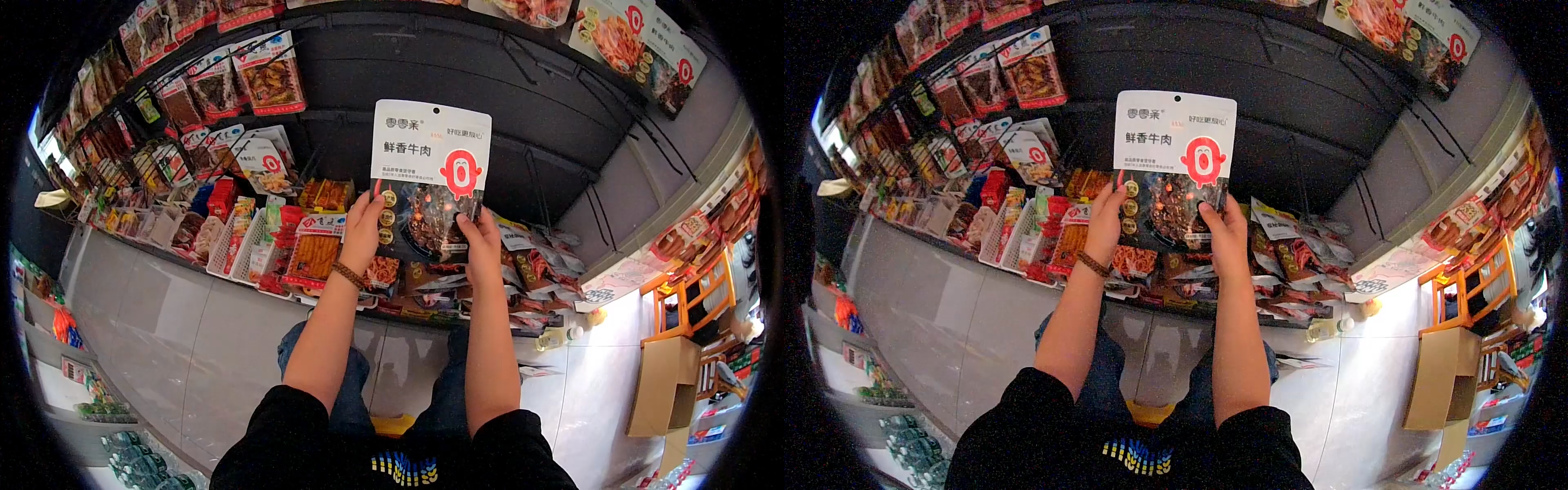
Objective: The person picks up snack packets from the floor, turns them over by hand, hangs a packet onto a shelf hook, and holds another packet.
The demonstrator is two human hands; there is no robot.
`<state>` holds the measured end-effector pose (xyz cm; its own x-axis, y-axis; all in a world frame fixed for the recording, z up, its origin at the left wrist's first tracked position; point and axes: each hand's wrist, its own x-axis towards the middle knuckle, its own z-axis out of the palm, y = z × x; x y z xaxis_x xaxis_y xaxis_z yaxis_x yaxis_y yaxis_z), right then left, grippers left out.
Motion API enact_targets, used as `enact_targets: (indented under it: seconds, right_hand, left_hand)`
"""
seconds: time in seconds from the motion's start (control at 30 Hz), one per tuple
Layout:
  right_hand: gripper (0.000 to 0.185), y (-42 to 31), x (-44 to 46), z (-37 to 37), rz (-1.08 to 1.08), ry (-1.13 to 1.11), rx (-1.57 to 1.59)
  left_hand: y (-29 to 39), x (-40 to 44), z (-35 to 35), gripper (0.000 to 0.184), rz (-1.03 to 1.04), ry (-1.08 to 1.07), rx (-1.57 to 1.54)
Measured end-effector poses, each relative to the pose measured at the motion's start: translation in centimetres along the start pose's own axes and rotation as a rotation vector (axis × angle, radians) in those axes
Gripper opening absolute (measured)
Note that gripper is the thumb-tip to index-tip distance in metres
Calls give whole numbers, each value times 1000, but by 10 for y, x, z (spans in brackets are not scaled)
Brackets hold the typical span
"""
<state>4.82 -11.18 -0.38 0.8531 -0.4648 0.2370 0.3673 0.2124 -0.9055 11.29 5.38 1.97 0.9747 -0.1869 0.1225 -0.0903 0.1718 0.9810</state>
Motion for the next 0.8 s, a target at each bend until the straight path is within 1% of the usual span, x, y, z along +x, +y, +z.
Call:
enact_targets:
  seconds: [0.13,0.2,0.27,0.4,0.47,0.5,0.6,0.7,0.73,0.8]
  right_hand:
    - [29,-2,0,1,9,-6,30]
    - [24,-3,-1,0,4,-16,11]
    - [25,-4,-1,0,14,-19,38]
    - [26,-4,0,0,33,-9,58]
    - [26,-5,-1,0,22,-5,53]
    - [26,-6,-1,0,11,0,48]
    - [27,-10,-3,2,-4,14,-4]
    - [28,-8,-1,-1,16,21,-1]
    - [28,-7,-1,-1,18,24,-2]
    - [29,-7,-1,-3,-16,15,-11]
  left_hand:
    - [-1,0,2,28,63,-7,-2]
    - [-2,0,2,28,94,-10,1]
    - [-8,6,-1,26,149,-55,39]
    - [-12,7,0,24,143,-69,35]
    - [-12,6,3,22,243,-36,16]
    - [-10,5,3,22,241,-36,16]
    - [-7,3,2,23,198,-22,-54]
    - [-10,8,-4,32,276,-82,-61]
    - [-10,8,-5,32,272,-85,-62]
    - [-12,8,-5,33,395,-39,28]
